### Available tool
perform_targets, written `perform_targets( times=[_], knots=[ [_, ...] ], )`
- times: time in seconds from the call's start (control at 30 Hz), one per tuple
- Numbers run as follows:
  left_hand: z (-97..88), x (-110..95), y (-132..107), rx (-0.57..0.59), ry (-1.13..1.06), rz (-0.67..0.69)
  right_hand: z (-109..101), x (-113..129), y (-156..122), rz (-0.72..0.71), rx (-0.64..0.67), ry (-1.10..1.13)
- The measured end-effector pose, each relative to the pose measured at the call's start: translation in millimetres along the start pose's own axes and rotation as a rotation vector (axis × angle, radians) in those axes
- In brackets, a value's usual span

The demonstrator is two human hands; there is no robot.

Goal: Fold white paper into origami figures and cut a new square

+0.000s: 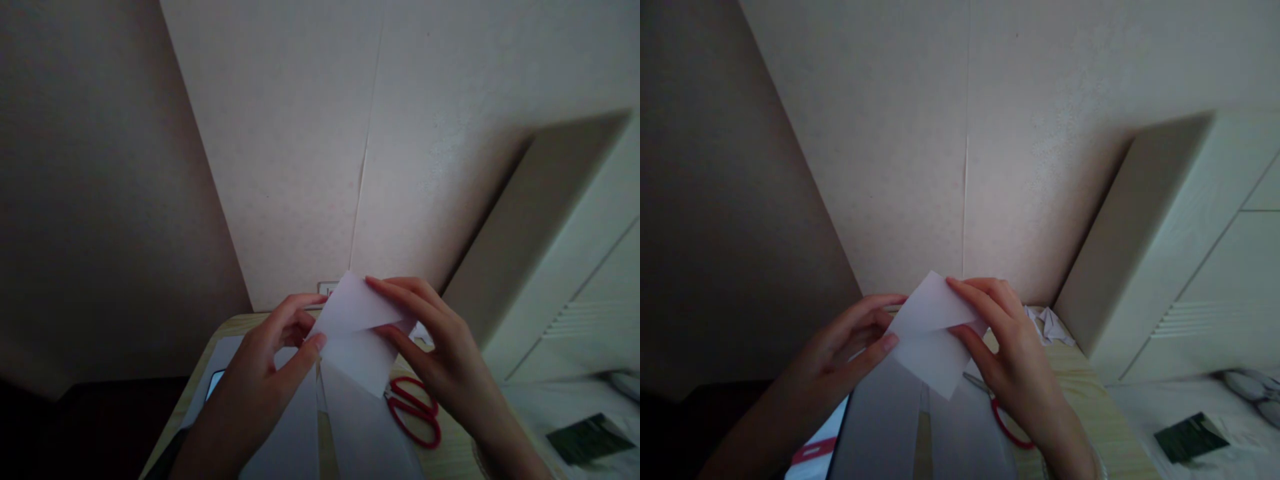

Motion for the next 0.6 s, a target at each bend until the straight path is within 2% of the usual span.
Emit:
perform_targets(
  times=[0.1,0.3,0.6],
  knots=[
    [0.3,-1,-1,0.003,-0.075,0.013,-4,-2,1,0.024,-0.036,0.036],
    [-4.5,-9,0,-0.041,-0.176,0.125,-8,-10,2,0.116,-0.087,0.124],
    [-8.4,-7,3,-0.083,-0.082,0.058,16,-18,-5,0.348,0.039,0.277]
  ],
)
Point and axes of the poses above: each hand's wrist, its own y-axis towards the middle knuckle, its own z-axis out of the palm, x = y × z, the point moved 10 cm from there along y, towards the middle knuckle
